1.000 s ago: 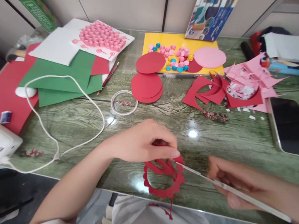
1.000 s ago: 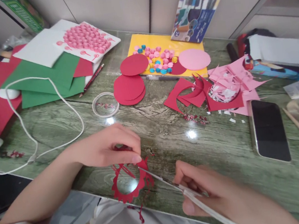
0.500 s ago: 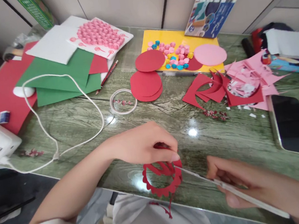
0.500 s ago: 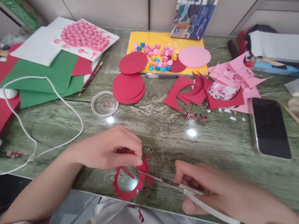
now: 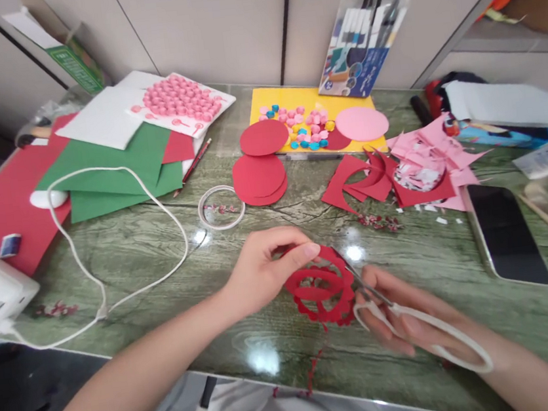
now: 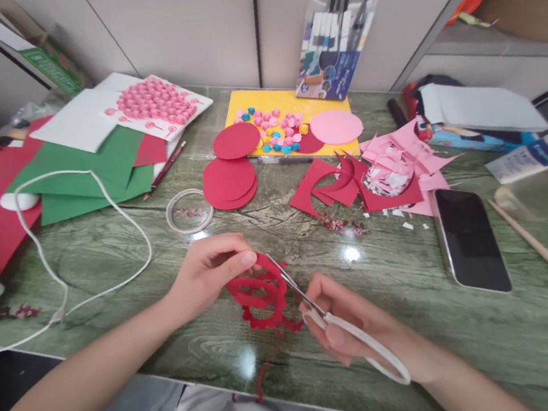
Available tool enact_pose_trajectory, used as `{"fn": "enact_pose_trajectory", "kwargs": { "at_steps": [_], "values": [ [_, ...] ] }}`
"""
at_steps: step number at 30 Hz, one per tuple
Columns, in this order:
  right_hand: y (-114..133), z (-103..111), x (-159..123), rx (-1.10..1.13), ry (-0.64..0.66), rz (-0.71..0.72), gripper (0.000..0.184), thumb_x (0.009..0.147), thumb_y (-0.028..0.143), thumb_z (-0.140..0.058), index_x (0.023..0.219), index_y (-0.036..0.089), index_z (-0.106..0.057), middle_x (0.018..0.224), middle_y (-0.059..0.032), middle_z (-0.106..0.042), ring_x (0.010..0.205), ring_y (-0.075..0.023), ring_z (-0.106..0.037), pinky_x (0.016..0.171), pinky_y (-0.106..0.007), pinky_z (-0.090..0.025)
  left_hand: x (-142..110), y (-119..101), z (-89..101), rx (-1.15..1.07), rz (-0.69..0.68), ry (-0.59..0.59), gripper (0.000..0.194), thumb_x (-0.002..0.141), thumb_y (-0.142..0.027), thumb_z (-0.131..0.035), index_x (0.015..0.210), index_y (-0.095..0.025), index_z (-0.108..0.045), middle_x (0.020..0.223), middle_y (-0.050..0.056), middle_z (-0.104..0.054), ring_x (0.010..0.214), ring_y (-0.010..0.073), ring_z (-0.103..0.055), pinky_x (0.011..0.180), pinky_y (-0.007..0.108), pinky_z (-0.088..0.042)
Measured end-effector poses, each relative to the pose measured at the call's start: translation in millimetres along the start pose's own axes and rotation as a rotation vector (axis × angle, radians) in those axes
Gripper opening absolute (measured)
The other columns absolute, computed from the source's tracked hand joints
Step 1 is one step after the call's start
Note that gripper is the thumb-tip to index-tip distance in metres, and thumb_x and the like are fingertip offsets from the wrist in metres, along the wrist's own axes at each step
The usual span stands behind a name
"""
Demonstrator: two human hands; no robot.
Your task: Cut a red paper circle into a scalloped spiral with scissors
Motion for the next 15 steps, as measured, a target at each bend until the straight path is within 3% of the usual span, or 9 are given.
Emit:
{"fn": "enact_pose_trajectory", "kwargs": {
  "at_steps": [6, 15],
  "values": [
    [-5, -8, 4, 0.098, 0.031, 0.035, 0.039, 0.089, 0.059, -0.059, 0.1, 0.025, -0.044, 0.072, 0.0053, -0.042, 0.051, -0.0092, -0.026, 0.049, -0.024, -0.024, -14, 4, -4.2, 0.011, -0.024, -0.213, 0.032, 0.089, -0.037, -0.06, 0.064, -0.016, -0.062, 0.059, -0.001, -0.057, 0.057, 0.0112, -0.049, 0.057, 0.024, -0.038],
    [-12, -14, 10, 0.085, 0.001, 0.106, 0.039, 0.09, 0.06, -0.056, 0.095, 0.025, -0.04, 0.077, 0.0046, -0.043, 0.053, -0.0088, -0.029, 0.05, -0.024, -0.025, -20, 7, -7.4, -0.011, -0.004, -0.243, 0.033, 0.089, -0.035, -0.058, 0.062, -0.017, -0.055, 0.056, -0.002, -0.051, 0.056, 0.0111, -0.046, 0.055, 0.024, -0.037]
  ]
}}
Point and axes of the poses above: each hand's wrist, its own x-axis towards the middle knuckle, its own z-axis out of the back of the hand, y = z × x, the point moved 7 cm from there along x, towards the middle knuckle
